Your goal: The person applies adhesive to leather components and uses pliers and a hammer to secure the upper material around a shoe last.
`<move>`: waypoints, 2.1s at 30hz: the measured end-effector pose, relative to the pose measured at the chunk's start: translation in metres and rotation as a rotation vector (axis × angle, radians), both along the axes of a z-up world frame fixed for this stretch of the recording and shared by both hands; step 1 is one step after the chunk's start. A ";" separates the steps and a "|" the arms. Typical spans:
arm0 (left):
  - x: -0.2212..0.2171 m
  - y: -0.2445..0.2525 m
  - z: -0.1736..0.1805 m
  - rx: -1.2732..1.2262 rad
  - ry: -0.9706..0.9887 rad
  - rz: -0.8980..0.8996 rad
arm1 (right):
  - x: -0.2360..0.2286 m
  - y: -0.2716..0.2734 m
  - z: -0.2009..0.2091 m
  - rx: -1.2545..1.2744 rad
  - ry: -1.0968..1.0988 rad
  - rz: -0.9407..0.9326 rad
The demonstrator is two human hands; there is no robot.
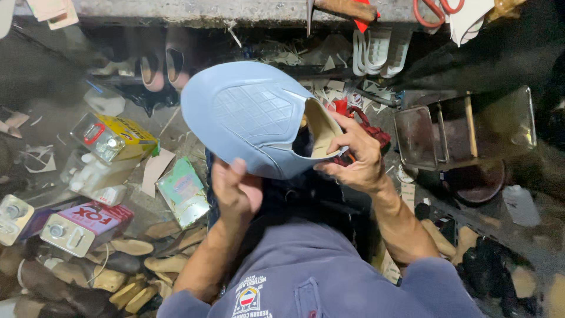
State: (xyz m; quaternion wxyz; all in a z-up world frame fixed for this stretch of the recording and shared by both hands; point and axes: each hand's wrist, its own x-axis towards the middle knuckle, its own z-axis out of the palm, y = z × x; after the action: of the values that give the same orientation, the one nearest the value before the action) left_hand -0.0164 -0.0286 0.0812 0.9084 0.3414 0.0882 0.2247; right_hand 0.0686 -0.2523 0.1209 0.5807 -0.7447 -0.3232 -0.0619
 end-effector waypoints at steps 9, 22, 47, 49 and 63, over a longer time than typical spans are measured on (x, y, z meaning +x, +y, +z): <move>0.016 0.061 -0.021 -0.013 0.578 -0.046 | 0.046 -0.012 -0.028 -0.232 -0.135 0.143; -0.021 0.124 -0.097 0.105 0.686 -0.021 | 0.063 0.048 -0.047 -0.227 0.036 0.299; 0.005 0.128 -0.098 -0.005 0.769 0.109 | 0.068 0.039 -0.082 -0.259 0.014 0.276; 0.008 0.128 -0.091 0.051 0.768 0.102 | 0.065 0.036 -0.089 -0.237 0.039 0.272; 0.003 0.123 -0.091 0.067 0.674 0.157 | 0.072 0.056 -0.044 -0.516 -0.024 0.344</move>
State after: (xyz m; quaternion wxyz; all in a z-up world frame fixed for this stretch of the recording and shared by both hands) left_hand -0.0137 0.0939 -0.0100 0.7964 0.4185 0.4016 0.1712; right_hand 0.1406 -0.1964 0.0768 0.3707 -0.8010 -0.4564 0.1127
